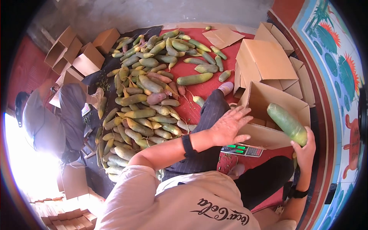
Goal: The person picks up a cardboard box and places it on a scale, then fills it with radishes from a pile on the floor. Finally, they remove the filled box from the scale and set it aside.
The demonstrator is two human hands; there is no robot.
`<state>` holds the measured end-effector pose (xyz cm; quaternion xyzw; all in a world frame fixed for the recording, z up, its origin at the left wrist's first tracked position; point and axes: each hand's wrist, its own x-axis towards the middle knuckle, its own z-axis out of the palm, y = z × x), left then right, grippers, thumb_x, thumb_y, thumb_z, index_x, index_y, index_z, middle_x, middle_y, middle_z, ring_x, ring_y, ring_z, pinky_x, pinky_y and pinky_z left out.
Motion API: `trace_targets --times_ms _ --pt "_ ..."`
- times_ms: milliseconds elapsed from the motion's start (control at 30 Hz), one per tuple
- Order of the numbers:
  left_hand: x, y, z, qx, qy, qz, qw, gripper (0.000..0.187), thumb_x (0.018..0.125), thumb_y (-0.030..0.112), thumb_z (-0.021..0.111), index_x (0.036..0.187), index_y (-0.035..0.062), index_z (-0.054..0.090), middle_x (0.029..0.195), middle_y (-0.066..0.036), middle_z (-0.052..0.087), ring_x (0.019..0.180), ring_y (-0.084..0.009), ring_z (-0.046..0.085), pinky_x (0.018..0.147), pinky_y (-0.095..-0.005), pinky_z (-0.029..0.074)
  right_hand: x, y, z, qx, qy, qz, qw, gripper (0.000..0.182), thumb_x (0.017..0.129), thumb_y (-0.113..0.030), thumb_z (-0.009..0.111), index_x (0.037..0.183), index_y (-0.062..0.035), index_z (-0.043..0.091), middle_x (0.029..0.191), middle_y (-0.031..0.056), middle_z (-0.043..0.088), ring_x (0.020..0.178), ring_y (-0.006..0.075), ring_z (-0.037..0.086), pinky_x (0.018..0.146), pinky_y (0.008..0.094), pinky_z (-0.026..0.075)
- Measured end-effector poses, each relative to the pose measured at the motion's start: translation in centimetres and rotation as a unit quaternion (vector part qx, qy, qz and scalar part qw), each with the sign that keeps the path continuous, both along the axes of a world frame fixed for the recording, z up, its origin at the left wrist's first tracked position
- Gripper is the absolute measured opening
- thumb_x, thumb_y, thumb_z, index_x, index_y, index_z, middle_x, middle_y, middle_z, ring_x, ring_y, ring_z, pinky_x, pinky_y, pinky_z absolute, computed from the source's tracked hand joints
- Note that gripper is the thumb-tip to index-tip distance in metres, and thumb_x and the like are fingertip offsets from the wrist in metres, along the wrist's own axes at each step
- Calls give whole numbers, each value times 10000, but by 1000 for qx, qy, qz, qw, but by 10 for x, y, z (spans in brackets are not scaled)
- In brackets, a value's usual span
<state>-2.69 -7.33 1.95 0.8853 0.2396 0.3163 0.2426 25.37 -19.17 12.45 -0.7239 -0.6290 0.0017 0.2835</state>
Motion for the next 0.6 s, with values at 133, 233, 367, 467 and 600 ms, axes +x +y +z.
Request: trace_targets --times_ms 133,233,367,467,600 --pt "4 1 -17 15 42 -13 999 656 747 342 672 1277 46 424 1409 -170 290 1322 -363 259 1062 -482 264 31 39 -15 -88 -109 -13 990 600 588 -80 753 1128 -11 503 1012 170 569 940 341 566 824 373 454" --pt "0 0 -19 32 73 -31 996 583 761 318 663 1253 86 454 1438 -141 265 1336 -326 253 1082 -462 251 41 69 -30 -206 -176 -20 962 570 586 -127 775 1080 -19 511 998 165 583 939 340 574 810 387 461" --pt "-3 0 -16 21 85 -45 995 578 760 327 664 1253 101 464 1429 -138 281 1331 -313 269 1085 -447 253 49 111 -63 -374 -242 -7 895 536 609 -258 783 1020 -34 522 983 164 606 952 327 583 813 402 467" --pt "-3 1 -17 20 76 -49 996 577 759 324 666 1253 104 464 1420 -140 291 1324 -316 281 1083 -444 257 43 133 -82 -452 -253 24 855 565 642 -335 758 1048 -22 521 1006 181 611 987 327 576 842 401 457" --pt "-1 2 -21 14 51 -56 997 565 749 307 674 1233 96 476 1404 -144 311 1316 -329 291 1079 -448 266 32 150 -101 -502 -147 69 850 608 670 -322 741 1121 7 499 1084 220 587 1050 341 551 886 395 439"
